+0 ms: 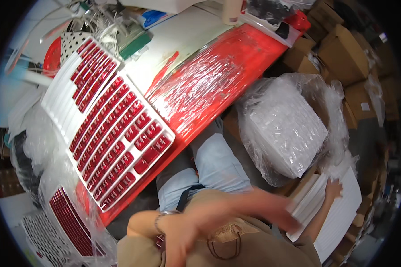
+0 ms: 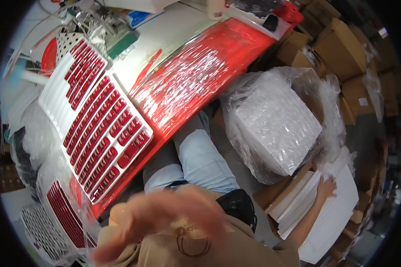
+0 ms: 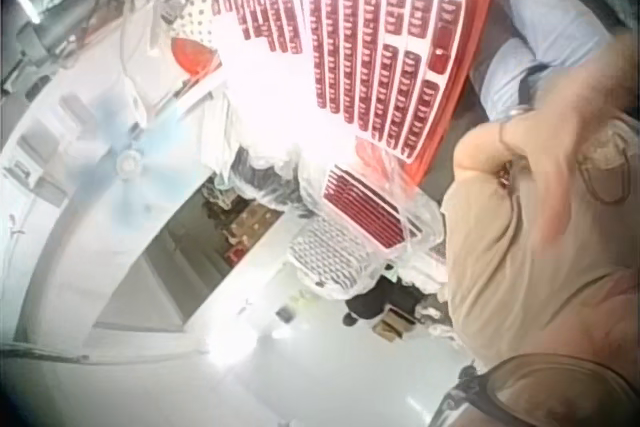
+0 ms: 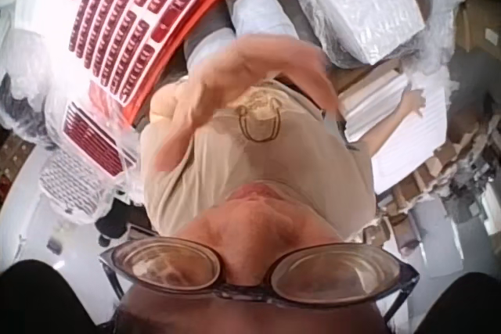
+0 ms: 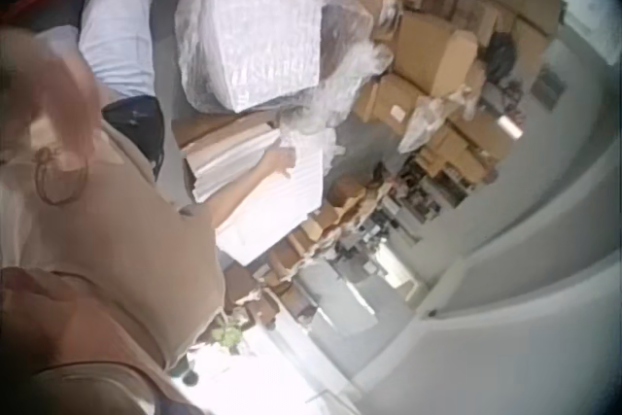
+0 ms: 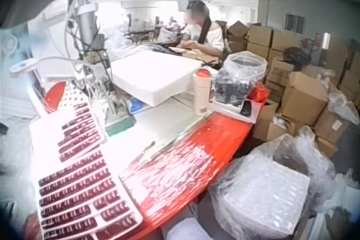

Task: Sort and organize small red component housings into a white plastic tray and prepare a new tray.

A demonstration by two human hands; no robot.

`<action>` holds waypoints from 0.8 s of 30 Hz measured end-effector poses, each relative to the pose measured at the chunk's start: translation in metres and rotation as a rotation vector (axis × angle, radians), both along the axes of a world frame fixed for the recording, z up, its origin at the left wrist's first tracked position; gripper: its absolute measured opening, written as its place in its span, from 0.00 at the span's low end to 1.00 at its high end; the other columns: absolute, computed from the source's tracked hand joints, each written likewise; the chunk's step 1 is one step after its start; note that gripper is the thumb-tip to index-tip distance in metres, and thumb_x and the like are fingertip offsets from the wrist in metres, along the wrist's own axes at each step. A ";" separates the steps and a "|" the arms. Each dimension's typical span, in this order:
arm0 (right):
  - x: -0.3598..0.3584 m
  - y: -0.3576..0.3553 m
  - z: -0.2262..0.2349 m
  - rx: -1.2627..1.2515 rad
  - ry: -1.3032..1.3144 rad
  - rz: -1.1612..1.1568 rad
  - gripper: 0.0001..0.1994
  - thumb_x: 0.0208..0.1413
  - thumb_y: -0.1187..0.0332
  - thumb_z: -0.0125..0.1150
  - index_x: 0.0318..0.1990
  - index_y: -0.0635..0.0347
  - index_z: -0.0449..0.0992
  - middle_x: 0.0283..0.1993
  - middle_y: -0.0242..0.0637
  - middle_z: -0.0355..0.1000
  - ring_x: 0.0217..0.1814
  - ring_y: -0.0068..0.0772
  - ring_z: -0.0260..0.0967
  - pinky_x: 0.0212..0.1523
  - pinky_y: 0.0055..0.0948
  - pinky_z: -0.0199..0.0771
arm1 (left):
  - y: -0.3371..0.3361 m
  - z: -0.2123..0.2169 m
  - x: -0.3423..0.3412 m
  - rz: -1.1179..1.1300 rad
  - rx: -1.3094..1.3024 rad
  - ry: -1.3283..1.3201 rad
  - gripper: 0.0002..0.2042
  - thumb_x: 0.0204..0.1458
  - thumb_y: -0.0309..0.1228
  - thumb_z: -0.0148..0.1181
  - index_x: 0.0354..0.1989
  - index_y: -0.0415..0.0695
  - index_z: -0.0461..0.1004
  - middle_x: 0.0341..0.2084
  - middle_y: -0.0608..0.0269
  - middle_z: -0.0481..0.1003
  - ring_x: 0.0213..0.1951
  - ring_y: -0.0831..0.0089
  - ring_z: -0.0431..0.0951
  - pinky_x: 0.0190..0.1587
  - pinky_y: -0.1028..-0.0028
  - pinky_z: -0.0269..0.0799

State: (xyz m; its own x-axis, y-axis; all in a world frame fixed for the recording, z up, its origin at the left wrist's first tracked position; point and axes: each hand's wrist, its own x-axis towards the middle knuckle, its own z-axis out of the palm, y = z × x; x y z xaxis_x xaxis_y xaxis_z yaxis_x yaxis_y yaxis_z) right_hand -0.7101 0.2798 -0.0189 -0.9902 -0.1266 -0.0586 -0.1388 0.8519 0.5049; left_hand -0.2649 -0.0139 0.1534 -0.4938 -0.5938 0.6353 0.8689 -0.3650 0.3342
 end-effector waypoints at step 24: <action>-0.003 -0.147 -0.121 -1.435 -0.216 0.503 0.11 0.58 0.67 0.55 0.46 0.61 0.74 0.45 0.37 0.71 0.46 0.31 0.69 0.46 0.28 0.69 | -0.037 -0.085 -0.073 -0.131 -0.089 -0.536 0.29 0.51 0.46 0.54 0.55 0.36 0.65 0.57 0.55 0.64 0.61 0.62 0.60 0.63 0.62 0.51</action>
State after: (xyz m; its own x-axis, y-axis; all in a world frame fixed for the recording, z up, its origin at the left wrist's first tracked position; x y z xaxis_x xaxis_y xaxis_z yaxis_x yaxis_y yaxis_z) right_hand -0.7133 0.1331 -0.1398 -0.8179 -0.5085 0.2692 -0.5129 0.4322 -0.7417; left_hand -0.3382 -0.0510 0.0684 -0.8274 -0.4615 0.3200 0.5184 -0.4087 0.7512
